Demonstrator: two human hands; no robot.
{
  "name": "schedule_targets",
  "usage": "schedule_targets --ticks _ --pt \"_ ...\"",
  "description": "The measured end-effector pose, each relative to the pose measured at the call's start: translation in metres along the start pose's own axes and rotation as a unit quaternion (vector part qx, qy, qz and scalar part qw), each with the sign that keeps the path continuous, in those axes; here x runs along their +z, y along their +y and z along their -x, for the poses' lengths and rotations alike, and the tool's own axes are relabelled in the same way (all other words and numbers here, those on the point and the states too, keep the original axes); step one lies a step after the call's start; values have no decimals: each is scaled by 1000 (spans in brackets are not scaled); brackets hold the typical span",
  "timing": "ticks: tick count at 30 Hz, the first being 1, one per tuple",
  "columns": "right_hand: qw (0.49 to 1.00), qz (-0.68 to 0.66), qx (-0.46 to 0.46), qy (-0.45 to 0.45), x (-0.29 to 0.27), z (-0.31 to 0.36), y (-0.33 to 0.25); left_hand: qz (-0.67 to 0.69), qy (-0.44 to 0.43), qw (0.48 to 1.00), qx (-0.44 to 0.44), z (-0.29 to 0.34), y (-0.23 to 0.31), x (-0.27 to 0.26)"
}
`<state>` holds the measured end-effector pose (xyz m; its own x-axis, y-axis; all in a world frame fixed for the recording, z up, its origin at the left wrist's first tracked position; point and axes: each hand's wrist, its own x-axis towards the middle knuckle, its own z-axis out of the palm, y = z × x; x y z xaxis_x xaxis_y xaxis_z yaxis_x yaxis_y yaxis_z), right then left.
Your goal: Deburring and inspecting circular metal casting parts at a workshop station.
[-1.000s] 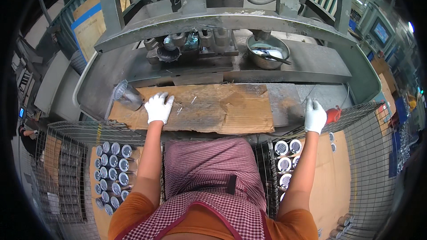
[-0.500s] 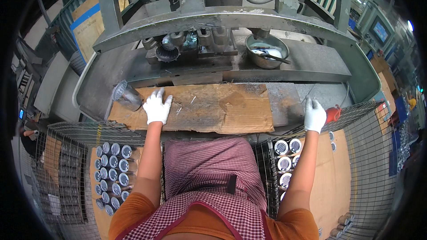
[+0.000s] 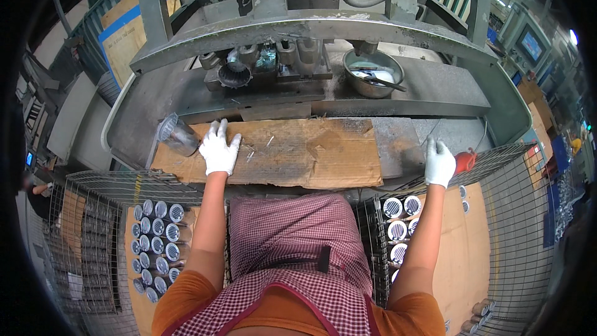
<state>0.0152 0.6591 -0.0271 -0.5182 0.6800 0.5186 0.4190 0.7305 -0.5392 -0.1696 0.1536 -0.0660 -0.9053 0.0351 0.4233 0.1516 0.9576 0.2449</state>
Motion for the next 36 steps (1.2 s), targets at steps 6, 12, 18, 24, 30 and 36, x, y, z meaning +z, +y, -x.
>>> schedule_targets --ticks 6,12,18,24,30,36 --pt "1000 6 11 -16 -7 1 -10 -46 80 996 -1 0 2 -2" --pt "1000 11 7 -11 -4 1 -6 -6 -107 994 -8 -1 -4 1" --pt "1000 5 5 -10 -10 2 -16 -41 80 996 12 1 2 -1" --pt "1000 5 7 -10 -5 2 -10 -26 -132 991 -6 -3 -5 -1" --pt "1000 13 -1 -12 -2 0 -10 -23 67 997 12 3 -5 1" --pt "988 140 -66 24 -35 7 -39 -26 -74 996 34 -4 11 1"
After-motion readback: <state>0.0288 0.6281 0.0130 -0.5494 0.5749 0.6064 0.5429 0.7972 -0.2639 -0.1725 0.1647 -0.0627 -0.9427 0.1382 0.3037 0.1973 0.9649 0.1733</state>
